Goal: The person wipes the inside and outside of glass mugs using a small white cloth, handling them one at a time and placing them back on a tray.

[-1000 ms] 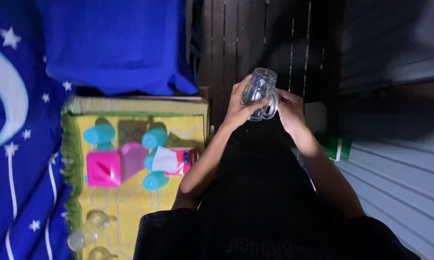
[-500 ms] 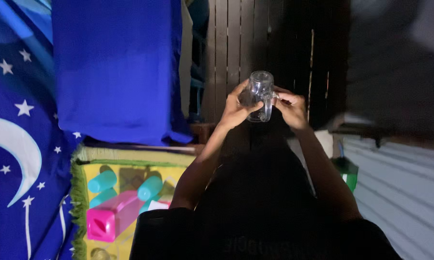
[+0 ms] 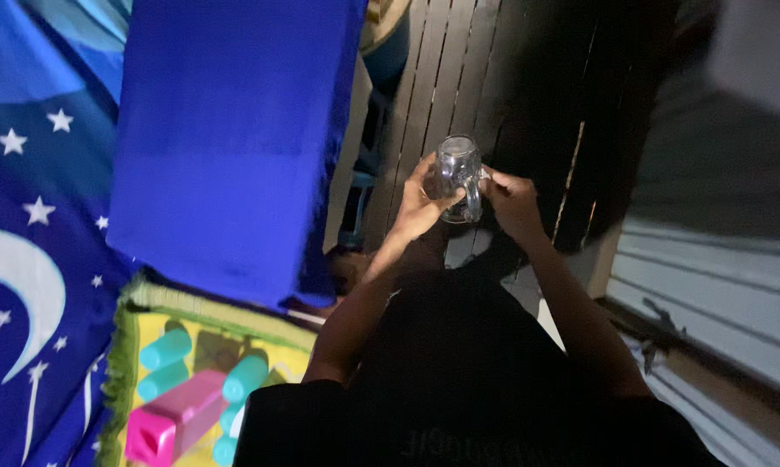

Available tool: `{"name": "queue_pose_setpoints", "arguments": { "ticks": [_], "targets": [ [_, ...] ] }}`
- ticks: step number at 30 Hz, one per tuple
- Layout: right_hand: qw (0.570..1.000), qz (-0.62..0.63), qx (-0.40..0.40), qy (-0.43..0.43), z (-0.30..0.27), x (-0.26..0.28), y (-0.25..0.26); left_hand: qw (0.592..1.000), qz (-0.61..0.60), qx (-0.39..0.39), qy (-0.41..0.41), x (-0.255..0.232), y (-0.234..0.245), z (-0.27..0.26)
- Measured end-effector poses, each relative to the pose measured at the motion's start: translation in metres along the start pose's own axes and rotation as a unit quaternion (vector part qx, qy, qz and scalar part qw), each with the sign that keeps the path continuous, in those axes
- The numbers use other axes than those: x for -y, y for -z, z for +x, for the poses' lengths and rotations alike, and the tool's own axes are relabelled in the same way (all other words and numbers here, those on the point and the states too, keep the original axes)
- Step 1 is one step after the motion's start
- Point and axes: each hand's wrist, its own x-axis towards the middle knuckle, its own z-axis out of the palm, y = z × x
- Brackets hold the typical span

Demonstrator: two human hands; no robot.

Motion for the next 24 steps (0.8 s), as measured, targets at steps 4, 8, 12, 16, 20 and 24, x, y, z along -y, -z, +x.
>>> {"name": "queue_pose_setpoints", "arguments": {
  "ticks": [4,8,12,16,20,24],
  "targets": [
    [0.997,0.024,0.011,0.074,0.067,0.010,0.008,0.994,-0.094,0.011,-0.052,0.014,0.010,0.066],
    [0.990,0.041,0.043,0.131,0.130,0.038,0.021,0.996,-0.052,0.005,-0.065,0.003,0.028,0.136],
    [0.994,-0.046,0.053,0.081,0.192,0.066,0.022,0.998,-0.048,0.003,-0.030,-0.033,0.053,0.181],
    [0.993,0.082,0.032,0.078,0.244,0.072,0.010,0.994,-0.045,0.052,-0.083,-0.061,0.081,0.232],
    [0.993,0.096,0.001,0.067,0.284,0.071,0.005,0.998,0.026,0.045,-0.041,-0.064,0.093,0.275],
    [0.983,0.169,0.014,0.063,0.321,0.070,0.009,0.996,0.054,0.051,-0.056,-0.058,0.098,0.321]
  ]
}}
